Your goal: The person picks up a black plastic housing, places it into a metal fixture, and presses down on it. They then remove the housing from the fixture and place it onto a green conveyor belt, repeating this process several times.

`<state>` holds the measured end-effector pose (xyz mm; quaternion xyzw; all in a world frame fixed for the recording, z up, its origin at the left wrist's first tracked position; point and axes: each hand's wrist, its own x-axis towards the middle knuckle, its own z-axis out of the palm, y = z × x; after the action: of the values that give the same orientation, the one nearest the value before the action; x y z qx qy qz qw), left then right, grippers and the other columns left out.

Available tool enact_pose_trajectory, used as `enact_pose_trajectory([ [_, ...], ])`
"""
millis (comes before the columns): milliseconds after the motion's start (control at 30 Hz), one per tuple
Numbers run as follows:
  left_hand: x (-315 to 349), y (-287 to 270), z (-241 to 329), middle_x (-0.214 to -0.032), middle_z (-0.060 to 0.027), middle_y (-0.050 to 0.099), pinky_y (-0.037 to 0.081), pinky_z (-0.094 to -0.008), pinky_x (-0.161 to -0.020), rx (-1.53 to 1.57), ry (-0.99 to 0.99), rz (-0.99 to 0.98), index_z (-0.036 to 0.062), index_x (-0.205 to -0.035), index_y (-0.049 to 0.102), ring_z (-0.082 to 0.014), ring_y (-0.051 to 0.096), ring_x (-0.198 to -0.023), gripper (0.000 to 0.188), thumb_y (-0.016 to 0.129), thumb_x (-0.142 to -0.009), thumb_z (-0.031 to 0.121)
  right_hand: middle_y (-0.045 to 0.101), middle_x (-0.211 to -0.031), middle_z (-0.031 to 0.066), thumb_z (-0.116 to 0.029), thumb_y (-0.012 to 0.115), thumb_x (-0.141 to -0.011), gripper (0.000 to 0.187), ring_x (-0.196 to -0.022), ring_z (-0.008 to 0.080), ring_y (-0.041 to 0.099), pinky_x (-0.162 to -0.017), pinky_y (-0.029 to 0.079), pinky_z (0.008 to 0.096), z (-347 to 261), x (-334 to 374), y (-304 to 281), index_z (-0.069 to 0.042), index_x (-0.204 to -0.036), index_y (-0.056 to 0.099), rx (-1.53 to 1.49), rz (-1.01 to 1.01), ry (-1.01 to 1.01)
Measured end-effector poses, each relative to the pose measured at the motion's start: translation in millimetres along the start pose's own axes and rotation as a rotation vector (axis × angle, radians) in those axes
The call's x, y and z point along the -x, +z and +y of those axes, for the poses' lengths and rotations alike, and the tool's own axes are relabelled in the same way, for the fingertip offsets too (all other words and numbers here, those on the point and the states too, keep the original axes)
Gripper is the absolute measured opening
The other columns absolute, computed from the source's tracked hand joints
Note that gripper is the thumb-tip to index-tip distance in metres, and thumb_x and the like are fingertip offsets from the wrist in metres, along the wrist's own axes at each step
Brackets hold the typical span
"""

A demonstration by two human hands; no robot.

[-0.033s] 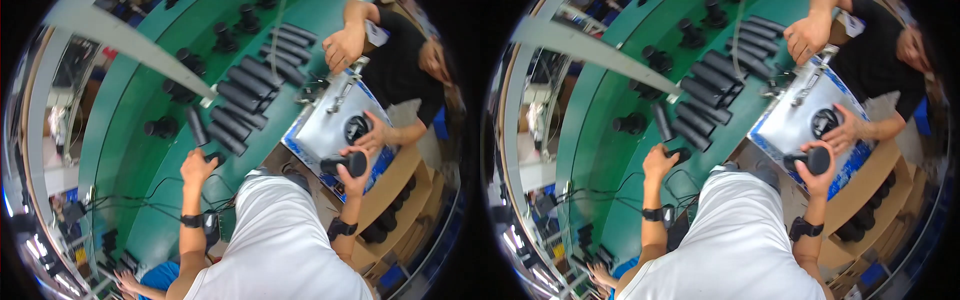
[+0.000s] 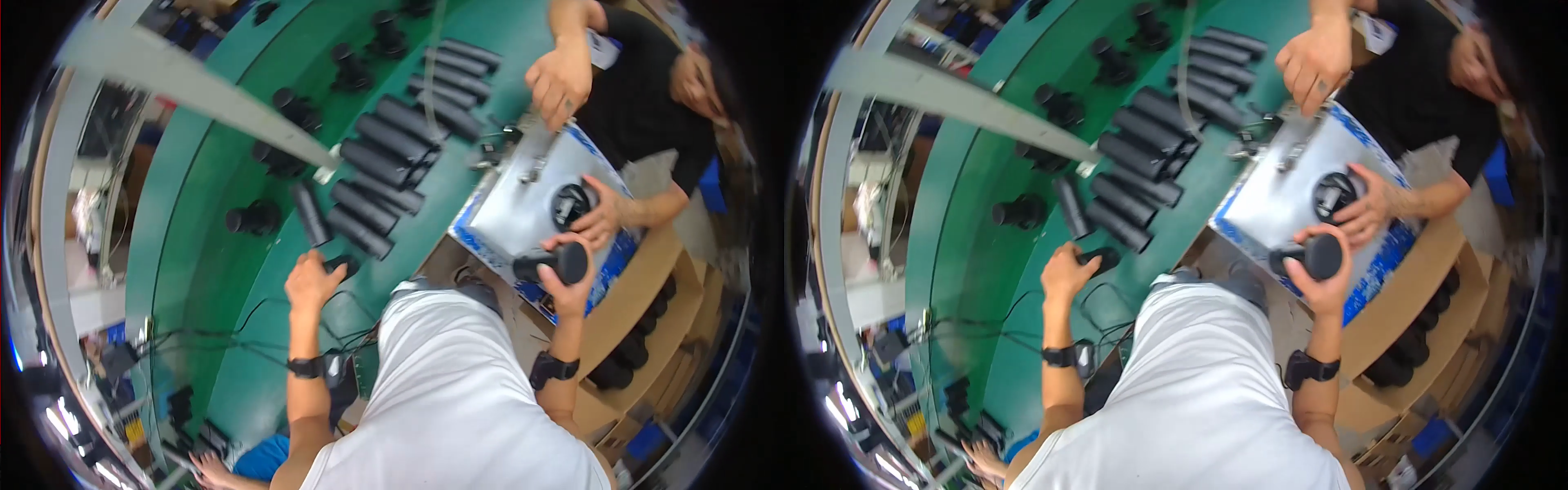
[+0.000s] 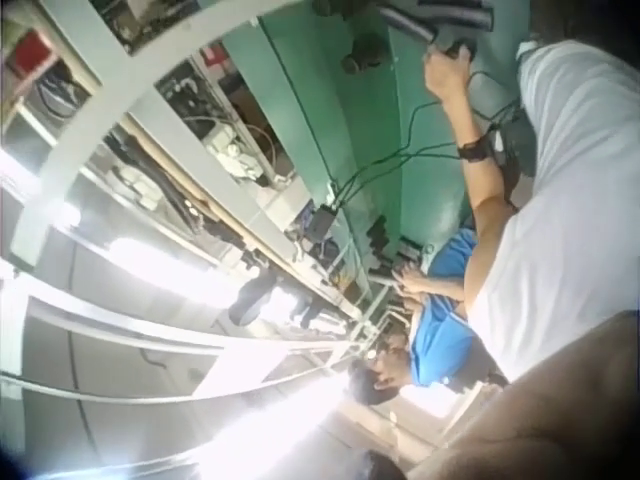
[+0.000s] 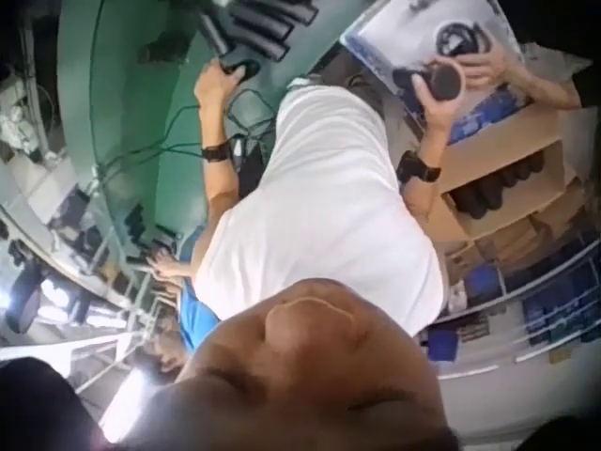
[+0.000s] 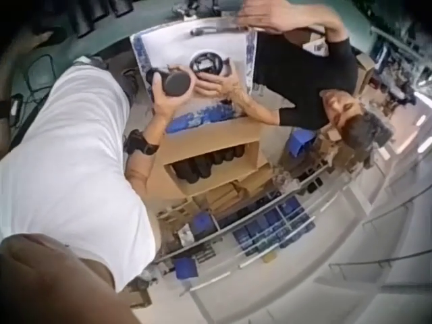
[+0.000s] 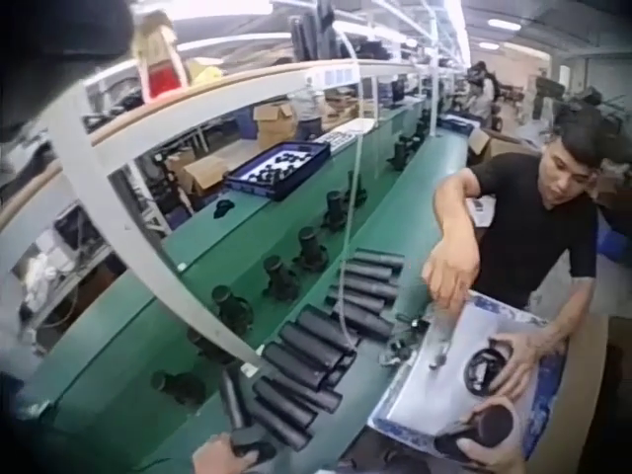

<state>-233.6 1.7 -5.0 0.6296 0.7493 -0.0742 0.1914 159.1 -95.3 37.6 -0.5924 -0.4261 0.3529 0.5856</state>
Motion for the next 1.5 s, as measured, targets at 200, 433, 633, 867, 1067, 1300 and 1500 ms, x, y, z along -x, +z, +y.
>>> enact_pose_trajectory([
  [200,1.2,-28.6,8.2,-0.109,-0.0151,0.063,0.049,-0.043,-0.082,-0.009,0.311,0.234,0.0039,-0.111,0.06,-0.0342,0.061,-0.099,0.048,0.071,-0.078,0.037,0.058,-0.097,0.0122,-0.011,0.07,-0.068,0.048,-0.096,0.0233,0.056,-0.091,0.044,0.038,6.7,-14.2,-20.9,-0.002,-0.109,0.047,-0.095,0.062,-0.151],
  [433,34.6,-28.1,168.7,-0.098,-0.0173,0.066,0.051,-0.0399,-0.081,0.441,0.931,-0.13,0.0006,-0.105,0.062,-0.0331,0.064,-0.093,0.034,0.07,-0.08,0.023,0.046,-0.093,0.0034,-0.02,0.07,-0.064,0.052,-0.091,0.0193,0.046,-0.1,0.033,0.0399,13.5,-9.6,-61.8,-0.013,-0.107,0.041,-0.678,0.159,-0.355],
  [633,69.6,14.1,270.6,-0.129,-0.0114,0.051,0.046,-0.0302,-0.089,1.181,0.831,-1.287,0.0056,-0.142,0.035,-0.0187,0.056,-0.106,0.075,0.076,-0.079,0.011,0.051,-0.088,-0.0065,-0.01,0.079,-0.062,0.051,-0.088,0.0121,0.05,-0.096,0.033,0.0363,12.3,-6.7,-76.2,-0.019,-0.099,0.045,-1.16,-0.145,-0.503],
  [867,65.3,41.0,288.0,-0.119,-0.016,0.06,0.045,-0.0348,-0.097,1.031,1.444,-0.427,0.0037,-0.124,0.048,-0.0256,0.059,-0.113,0.066,0.083,-0.068,0.005,0.054,-0.089,-0.0072,-0.015,0.087,-0.061,0.056,-0.087,0.0129,0.051,-0.096,0.033,0.0387,9.0,0.6,-88.3,-0.021,-0.1,0.047,-1.012,-0.176,-0.526],
  [1067,47.0,64.7,284.5,-0.124,-0.0124,0.056,0.047,-0.0269,-0.085,1.078,0.901,-0.703,0.0035,-0.134,0.04,-0.0135,0.06,-0.097,0.05,0.062,-0.089,0.007,0.054,-0.103,0.0131,-0.019,0.069,-0.074,0.05,-0.102,0.0251,0.054,-0.095,0.041,0.0427,10.0,-30.5,-81.6,-0.002,-0.116,0.047,-0.24,0.461,-0.458],
  [1300,14.9,67.6,246.2,-0.101,-0.0076,0.064,0.048,-0.0254,-0.081,1.051,0.787,-0.667,0.0013,-0.123,0.048,-0.0115,0.06,-0.09,0.031,0.056,-0.093,0.004,0.062,-0.096,0.0068,-0.004,0.074,-0.077,0.038,-0.091,0.0141,0.059,-0.084,0.047,0.0288,45.3,-91.6,-38.4,-0.003,-0.109,0.053,0.055,0.68,-0.26],
  [1500,7.7,64.5,233.2,-0.097,-0.0068,0.064,0.048,-0.025,-0.08,1.135,0.807,-0.655,-0.0003,-0.119,0.051,-0.0113,0.06,-0.087,0.027,0.055,-0.092,0.003,0.056,-0.108,0.0079,-0.007,0.073,-0.081,0.048,-0.096,0.0152,0.055,-0.089,0.045,0.0281,62.2,-87.1,-26.9,-0.003,-0.122,0.048,0.091,0.633,-0.123],
])
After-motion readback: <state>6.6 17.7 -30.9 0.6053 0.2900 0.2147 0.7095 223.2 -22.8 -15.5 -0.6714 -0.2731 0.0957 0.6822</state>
